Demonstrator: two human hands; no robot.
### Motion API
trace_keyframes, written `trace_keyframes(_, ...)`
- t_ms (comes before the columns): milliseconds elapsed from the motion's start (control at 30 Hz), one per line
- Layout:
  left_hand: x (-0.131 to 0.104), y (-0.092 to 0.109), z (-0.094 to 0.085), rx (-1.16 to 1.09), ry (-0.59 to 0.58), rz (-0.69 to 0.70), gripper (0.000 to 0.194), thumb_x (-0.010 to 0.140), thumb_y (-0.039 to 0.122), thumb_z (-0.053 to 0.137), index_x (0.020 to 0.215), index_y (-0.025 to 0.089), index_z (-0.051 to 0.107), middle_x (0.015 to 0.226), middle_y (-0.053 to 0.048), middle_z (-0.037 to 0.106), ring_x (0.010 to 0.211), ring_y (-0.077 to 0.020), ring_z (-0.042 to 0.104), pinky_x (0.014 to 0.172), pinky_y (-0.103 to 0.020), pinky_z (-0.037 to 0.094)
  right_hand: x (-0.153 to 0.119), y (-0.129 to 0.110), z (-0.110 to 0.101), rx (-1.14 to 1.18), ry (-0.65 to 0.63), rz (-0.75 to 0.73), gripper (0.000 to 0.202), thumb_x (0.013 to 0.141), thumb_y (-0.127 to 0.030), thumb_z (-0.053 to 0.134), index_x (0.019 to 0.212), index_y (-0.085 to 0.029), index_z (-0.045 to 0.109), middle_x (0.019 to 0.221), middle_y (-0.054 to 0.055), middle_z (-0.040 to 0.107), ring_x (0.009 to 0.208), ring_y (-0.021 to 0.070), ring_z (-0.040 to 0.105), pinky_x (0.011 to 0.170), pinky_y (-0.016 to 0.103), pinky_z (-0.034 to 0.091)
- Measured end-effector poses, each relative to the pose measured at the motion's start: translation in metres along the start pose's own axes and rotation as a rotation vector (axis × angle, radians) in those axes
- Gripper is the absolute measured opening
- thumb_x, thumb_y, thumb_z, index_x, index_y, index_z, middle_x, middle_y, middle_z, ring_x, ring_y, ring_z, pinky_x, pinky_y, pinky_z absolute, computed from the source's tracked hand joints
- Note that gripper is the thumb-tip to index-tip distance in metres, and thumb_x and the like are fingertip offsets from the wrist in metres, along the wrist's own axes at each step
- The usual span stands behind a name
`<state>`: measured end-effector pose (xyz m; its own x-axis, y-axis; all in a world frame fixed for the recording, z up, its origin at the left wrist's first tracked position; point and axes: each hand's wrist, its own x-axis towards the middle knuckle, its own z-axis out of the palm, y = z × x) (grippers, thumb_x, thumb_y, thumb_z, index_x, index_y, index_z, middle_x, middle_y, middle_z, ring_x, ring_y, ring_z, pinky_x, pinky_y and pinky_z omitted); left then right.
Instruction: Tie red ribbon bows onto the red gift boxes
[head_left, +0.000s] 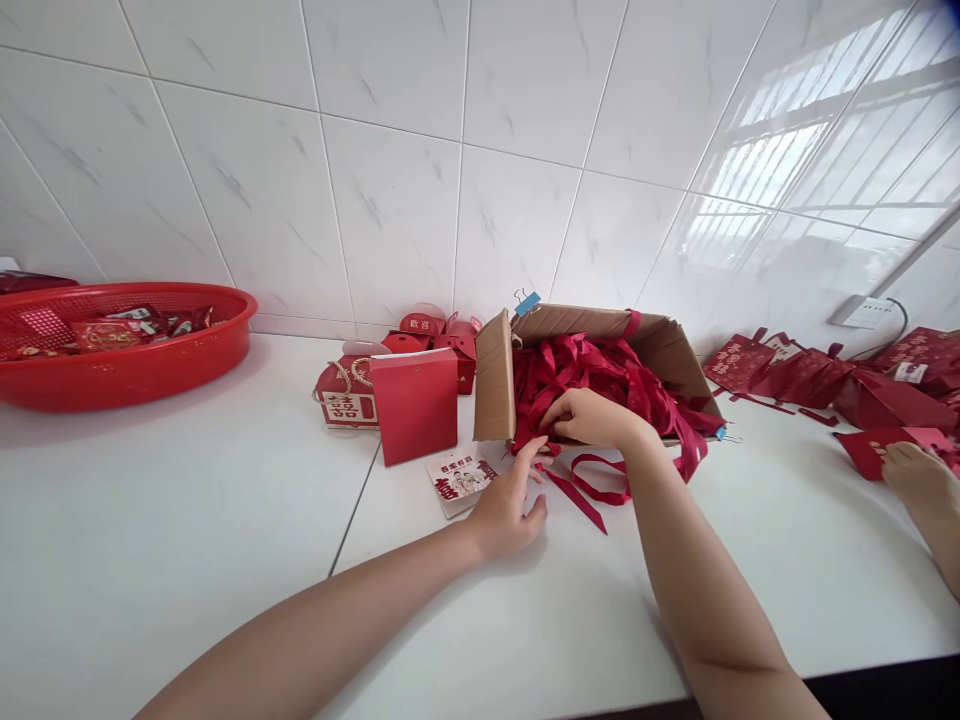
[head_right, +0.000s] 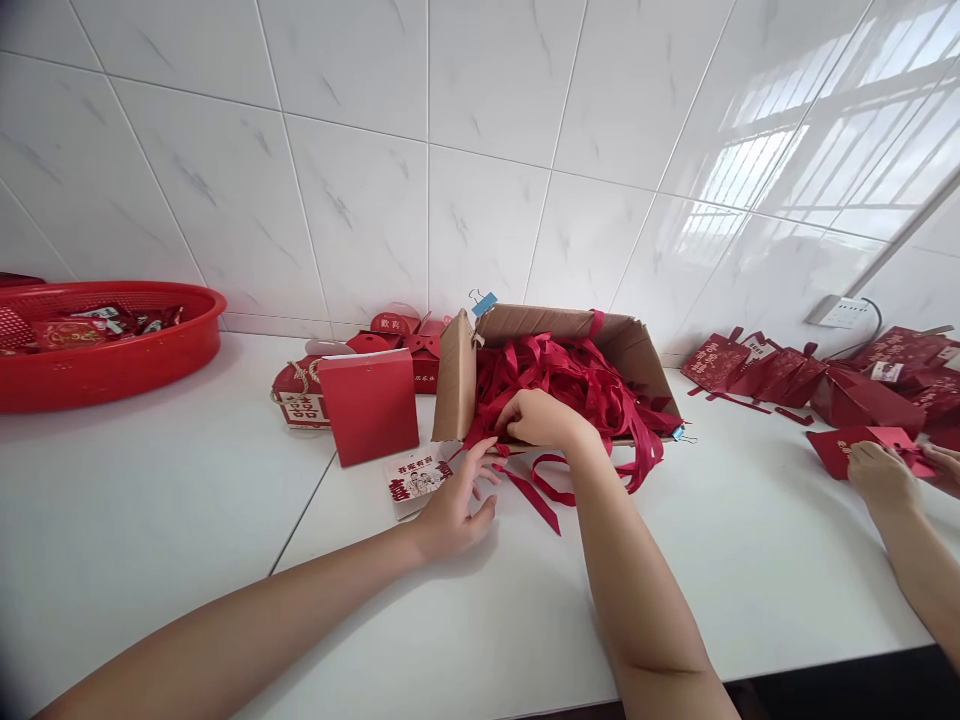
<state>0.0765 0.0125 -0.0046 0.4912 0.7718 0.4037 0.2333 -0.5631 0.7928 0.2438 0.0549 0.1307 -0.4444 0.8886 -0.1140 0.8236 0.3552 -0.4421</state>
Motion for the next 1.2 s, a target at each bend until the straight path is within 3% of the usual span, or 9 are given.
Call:
trace_keyframes(100, 0.0, -0.002, 0.001, 0.004, 0.0, 0.009, 0.075, 0.077, 0.01, 0.049, 0.141, 0.027, 0.015, 0.128, -0.009, 0.054, 0.101, -0.0175, 0.057, 0.072, -0.029, 0.047, 0.002, 0.006, 0.002, -0.114, 0.034, 0.153, 0.017, 0.073, -0.019, 0.054, 0.058, -0.019, 0.062, 0.062, 0.003, 0.063, 0.055, 0.0145, 0.053, 0.051, 0.026, 0.037)
trace_keyframes(167, 0.0, -0.003, 0.002, 0.01, 0.004, 0.01, 0.077, 0.075, 0.009, 0.05, 0.141, 0.027, 0.014, 0.127, -0.008, 0.054, 0.1, -0.0174, 0.057, 0.072, -0.029, 0.046, 0.001, 0.009, 0.002, -0.19, 0.052, 0.266, 0.03, 0.076, -0.035, 0.058, 0.051, -0.019, 0.054, 0.055, 0.003, 0.057, 0.048, 0.0146, 0.048, 0.046, 0.028, 0.032)
trace_keyframes(300, -0.001, -0.002, 0.003, 0.009, 0.004, 0.005, 0.08, 0.073, 0.008, 0.051, 0.142, 0.027, 0.014, 0.127, -0.008, 0.055, 0.1, -0.0176, 0.058, 0.069, -0.027, 0.046, 0.008, 0.009, 0.007, -0.335, 0.327, 0.427, 0.041, 0.079, -0.052, 0.055, 0.055, -0.018, 0.056, 0.065, 0.01, 0.061, 0.057, 0.0202, 0.056, 0.048, 0.03, 0.034)
trace_keyframes(367, -0.002, 0.0, 0.003, 0.013, -0.005, -0.002, 0.08, 0.073, 0.008, 0.051, 0.142, 0.027, 0.014, 0.127, -0.008, 0.055, 0.101, -0.0178, 0.058, 0.069, -0.027, 0.046, 0.015, 0.006, 0.012, -0.328, 0.392, 0.392, 0.031, 0.078, -0.045, 0.059, 0.063, -0.018, 0.062, 0.072, 0.01, 0.065, 0.066, 0.0214, 0.06, 0.052, 0.029, 0.036)
trace_keyframes(467, -0.003, 0.001, 0.004, 0.026, -0.008, -0.01, 0.081, 0.072, 0.008, 0.051, 0.142, 0.027, 0.014, 0.127, -0.007, 0.055, 0.102, -0.0184, 0.058, 0.071, -0.028, 0.046, 0.023, 0.002, 0.022, -0.248, 0.271, 0.307, 0.014, 0.075, -0.027, 0.057, 0.067, -0.019, 0.066, 0.069, 0.007, 0.066, 0.065, 0.0188, 0.061, 0.054, 0.027, 0.037)
trace_keyframes(700, -0.003, -0.001, 0.004, 0.032, -0.011, 0.008, 0.081, 0.072, 0.008, 0.05, 0.142, 0.026, 0.013, 0.126, -0.008, 0.056, 0.101, -0.0187, 0.059, 0.071, -0.028, 0.047, 0.028, 0.001, 0.029, -0.279, 0.213, 0.354, 0.016, 0.069, -0.016, 0.051, 0.06, -0.017, 0.064, 0.068, 0.01, 0.066, 0.058, 0.019, 0.058, 0.049, 0.028, 0.033)
trace_keyframes(833, -0.002, -0.002, 0.004, 0.015, -0.001, 0.024, 0.083, 0.071, 0.005, 0.05, 0.142, 0.027, 0.015, 0.127, -0.009, 0.055, 0.102, -0.0182, 0.058, 0.074, -0.029, 0.046, 0.02, 0.003, 0.018, -0.14, 0.279, 0.295, 0.018, 0.073, -0.018, 0.052, 0.057, -0.017, 0.062, 0.061, 0.006, 0.064, 0.056, 0.0165, 0.054, 0.05, 0.027, 0.034)
trace_keyframes(1000, 0.0, -0.002, 0.002, -0.025, -0.003, 0.0, 0.081, 0.071, 0.004, 0.049, 0.142, 0.027, 0.017, 0.126, -0.009, 0.055, 0.101, -0.0177, 0.058, 0.073, -0.029, 0.046, -0.006, 0.01, -0.009, 0.15, 0.47, 0.237, 0.023, 0.077, -0.037, 0.058, 0.07, -0.017, 0.068, 0.059, 0.001, 0.059, 0.053, 0.0125, 0.046, 0.052, 0.026, 0.035)
trace_keyframes(1200, 0.006, 0.002, -0.004, -0.08, 0.027, 0.016, 0.075, 0.072, 0.004, 0.047, 0.14, 0.024, 0.023, 0.121, -0.01, 0.057, 0.111, -0.0202, 0.055, 0.079, -0.032, 0.046, -0.028, 0.018, -0.031, 0.682, 0.622, 0.052, 0.03, 0.072, -0.047, 0.066, 0.078, -0.017, 0.062, 0.056, -0.004, 0.044, 0.049, 0.008, 0.036, 0.046, 0.023, 0.029)
